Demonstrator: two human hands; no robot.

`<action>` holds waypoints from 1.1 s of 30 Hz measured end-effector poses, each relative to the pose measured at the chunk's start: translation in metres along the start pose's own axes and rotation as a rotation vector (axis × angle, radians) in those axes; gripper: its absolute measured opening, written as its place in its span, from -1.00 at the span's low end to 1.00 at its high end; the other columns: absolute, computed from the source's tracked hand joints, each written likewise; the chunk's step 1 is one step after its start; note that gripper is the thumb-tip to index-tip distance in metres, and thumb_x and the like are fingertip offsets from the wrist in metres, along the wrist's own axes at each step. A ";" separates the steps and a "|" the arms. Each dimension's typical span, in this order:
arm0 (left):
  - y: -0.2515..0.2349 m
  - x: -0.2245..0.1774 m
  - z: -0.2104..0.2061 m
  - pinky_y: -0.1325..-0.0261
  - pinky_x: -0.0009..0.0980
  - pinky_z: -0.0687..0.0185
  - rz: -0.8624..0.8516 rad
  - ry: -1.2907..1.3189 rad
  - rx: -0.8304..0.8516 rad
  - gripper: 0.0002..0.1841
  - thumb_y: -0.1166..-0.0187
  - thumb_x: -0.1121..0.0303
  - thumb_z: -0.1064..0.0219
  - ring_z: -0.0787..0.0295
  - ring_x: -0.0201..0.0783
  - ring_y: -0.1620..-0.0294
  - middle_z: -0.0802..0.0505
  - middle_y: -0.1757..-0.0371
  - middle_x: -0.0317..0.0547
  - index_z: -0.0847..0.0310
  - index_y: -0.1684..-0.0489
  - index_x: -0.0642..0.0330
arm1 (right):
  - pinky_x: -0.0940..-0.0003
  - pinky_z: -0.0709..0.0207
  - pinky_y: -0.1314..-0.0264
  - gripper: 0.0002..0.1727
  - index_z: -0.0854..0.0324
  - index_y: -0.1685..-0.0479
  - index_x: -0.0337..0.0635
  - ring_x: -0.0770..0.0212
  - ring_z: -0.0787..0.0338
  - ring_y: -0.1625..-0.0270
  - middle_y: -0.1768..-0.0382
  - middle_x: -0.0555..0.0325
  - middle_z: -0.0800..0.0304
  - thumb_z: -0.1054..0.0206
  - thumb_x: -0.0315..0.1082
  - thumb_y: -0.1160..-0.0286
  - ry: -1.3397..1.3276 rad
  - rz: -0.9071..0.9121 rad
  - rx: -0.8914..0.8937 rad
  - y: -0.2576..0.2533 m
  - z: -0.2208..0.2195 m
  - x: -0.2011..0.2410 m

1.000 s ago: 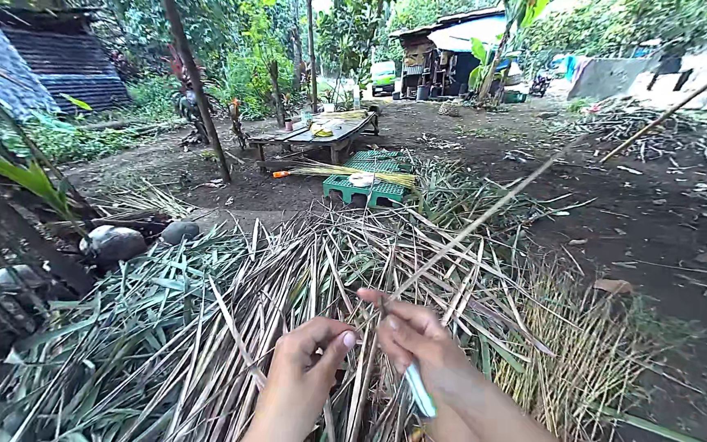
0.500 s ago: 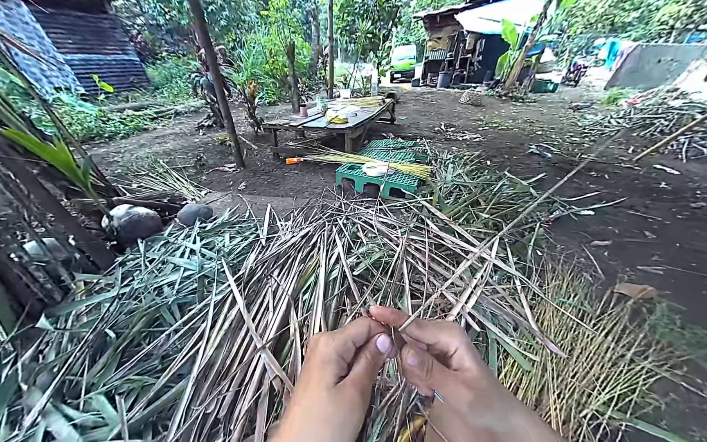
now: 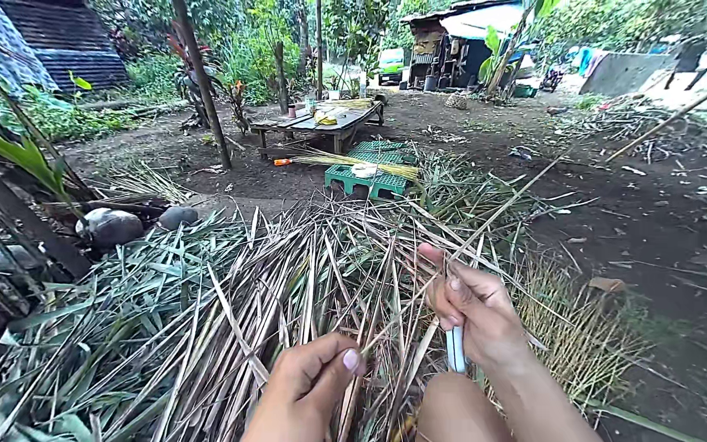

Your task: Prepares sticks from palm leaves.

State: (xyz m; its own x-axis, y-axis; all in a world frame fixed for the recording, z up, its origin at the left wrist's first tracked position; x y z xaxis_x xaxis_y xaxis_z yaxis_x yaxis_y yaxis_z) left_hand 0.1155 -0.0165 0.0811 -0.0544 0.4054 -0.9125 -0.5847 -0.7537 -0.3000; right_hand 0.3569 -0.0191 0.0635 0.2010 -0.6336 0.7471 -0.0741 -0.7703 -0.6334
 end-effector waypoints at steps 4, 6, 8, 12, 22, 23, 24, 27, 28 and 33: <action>0.010 0.003 0.015 0.60 -0.80 -0.15 0.089 0.024 0.021 -0.73 -0.71 0.53 -0.07 -0.26 -0.83 0.65 -0.54 0.58 -0.70 -0.71 0.25 0.09 | 0.73 -0.44 0.48 -0.68 -0.75 -0.28 0.02 0.66 -0.48 0.64 0.71 0.61 -0.49 -0.22 -0.16 -0.72 -0.016 -0.002 -0.119 -0.009 0.020 0.007; 0.019 0.008 0.027 0.58 -0.81 -0.18 0.122 0.048 0.029 -0.71 -0.71 0.54 -0.05 -0.29 -0.84 0.64 -0.59 0.56 -0.72 -0.73 0.23 0.04 | 0.70 -0.42 0.50 -0.61 -0.66 -0.41 -0.02 0.64 -0.46 0.68 0.75 0.59 -0.47 -0.10 -0.24 -0.74 -0.004 0.005 -0.200 -0.016 0.037 0.014; 0.026 0.012 0.038 0.58 -0.81 -0.18 0.142 0.045 0.060 -0.70 -0.72 0.54 -0.04 -0.29 -0.84 0.63 -0.58 0.56 -0.73 -0.72 0.23 0.03 | 0.69 -0.43 0.51 -0.56 -0.61 -0.46 -0.08 0.62 -0.45 0.71 0.79 0.55 -0.45 -0.01 -0.34 -0.71 0.020 0.000 -0.254 -0.020 0.045 0.016; 0.024 0.013 0.048 0.48 -0.66 -0.32 0.062 -0.344 0.055 -0.80 -0.71 0.46 -0.15 -0.41 -0.67 0.57 -0.64 0.52 -0.43 -0.74 0.11 0.29 | 0.68 -0.45 0.50 -0.57 -0.62 -0.47 -0.12 0.61 -0.46 0.70 0.77 0.54 -0.45 -0.05 -0.32 -0.73 0.022 0.013 -0.234 -0.016 0.038 0.013; -0.019 -0.012 -0.003 0.42 -0.78 -0.50 -0.436 -0.561 -0.267 -0.84 -0.58 0.36 -0.31 -0.59 -0.64 0.52 -0.76 0.47 -0.27 -0.77 0.34 0.20 | 0.83 -0.27 0.49 -0.48 -0.49 -0.59 -0.22 0.80 -0.35 0.57 0.62 0.70 -0.42 -0.11 -0.12 -0.80 -0.032 -0.028 0.212 0.016 -0.034 -0.001; -0.019 -0.012 -0.005 0.42 -0.78 -0.50 -0.449 -0.552 -0.279 -0.84 -0.57 0.37 -0.32 -0.59 -0.64 0.52 -0.76 0.48 -0.27 -0.77 0.35 0.21 | 0.85 -0.25 0.51 -0.46 -0.47 -0.60 -0.23 0.81 -0.33 0.58 0.63 0.69 -0.39 -0.09 -0.09 -0.81 -0.030 -0.052 0.251 0.018 -0.038 0.001; -0.019 -0.012 -0.007 0.42 -0.79 -0.51 -0.460 -0.533 -0.285 -0.85 -0.55 0.38 -0.34 -0.60 -0.65 0.51 -0.76 0.47 -0.26 -0.77 0.36 0.23 | 0.86 -0.22 0.52 -0.44 -0.46 -0.60 -0.25 0.82 -0.30 0.58 0.60 0.67 -0.38 -0.07 -0.06 -0.82 -0.014 -0.076 0.289 0.020 -0.042 0.003; -0.016 -0.013 -0.010 0.40 -0.81 -0.54 -0.468 -0.466 -0.276 -0.86 -0.54 0.40 -0.38 -0.61 -0.66 0.50 -0.76 0.46 -0.24 -0.73 0.39 0.27 | 0.92 -0.25 0.47 -0.60 -0.67 -0.16 -0.18 0.94 -0.35 0.47 0.16 0.63 -0.73 -0.09 -0.06 -0.81 0.006 -0.073 0.318 0.024 -0.056 0.002; -0.015 -0.014 -0.011 0.41 -0.81 -0.51 -0.465 -0.444 -0.265 -0.85 -0.55 0.40 -0.37 -0.58 -0.67 0.51 -0.74 0.47 -0.24 -0.72 0.40 0.28 | 0.93 -0.29 0.40 -0.62 -0.67 -0.02 -0.17 0.96 -0.38 0.42 0.04 0.58 -0.78 -0.08 -0.07 -0.82 0.017 -0.041 0.320 0.024 -0.057 0.001; -0.013 -0.019 -0.008 0.51 -0.83 -0.32 -0.394 -0.277 -0.165 -0.81 -0.63 0.38 -0.34 -0.42 -0.73 0.59 -0.66 0.57 -0.36 -0.70 0.38 0.28 | 0.89 -0.25 0.45 -0.51 -0.58 -0.49 -0.20 0.85 -0.33 0.53 0.57 0.60 -0.50 -0.06 -0.07 -0.84 0.056 0.084 0.269 0.022 -0.053 -0.001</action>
State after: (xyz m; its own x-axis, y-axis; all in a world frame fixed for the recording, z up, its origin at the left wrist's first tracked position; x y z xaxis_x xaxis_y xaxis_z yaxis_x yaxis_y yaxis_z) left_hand 0.1308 -0.0192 0.1003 -0.0812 0.7807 -0.6196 -0.4700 -0.5782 -0.6669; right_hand 0.3036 -0.0395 0.0597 0.1506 -0.7035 0.6946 0.1748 -0.6726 -0.7191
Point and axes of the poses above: each hand's wrist, its own y-axis away from the middle knuckle, its own z-axis out of the back of the hand, x = y × z, the point moved 2 cm from there along -y, towards the middle knuckle
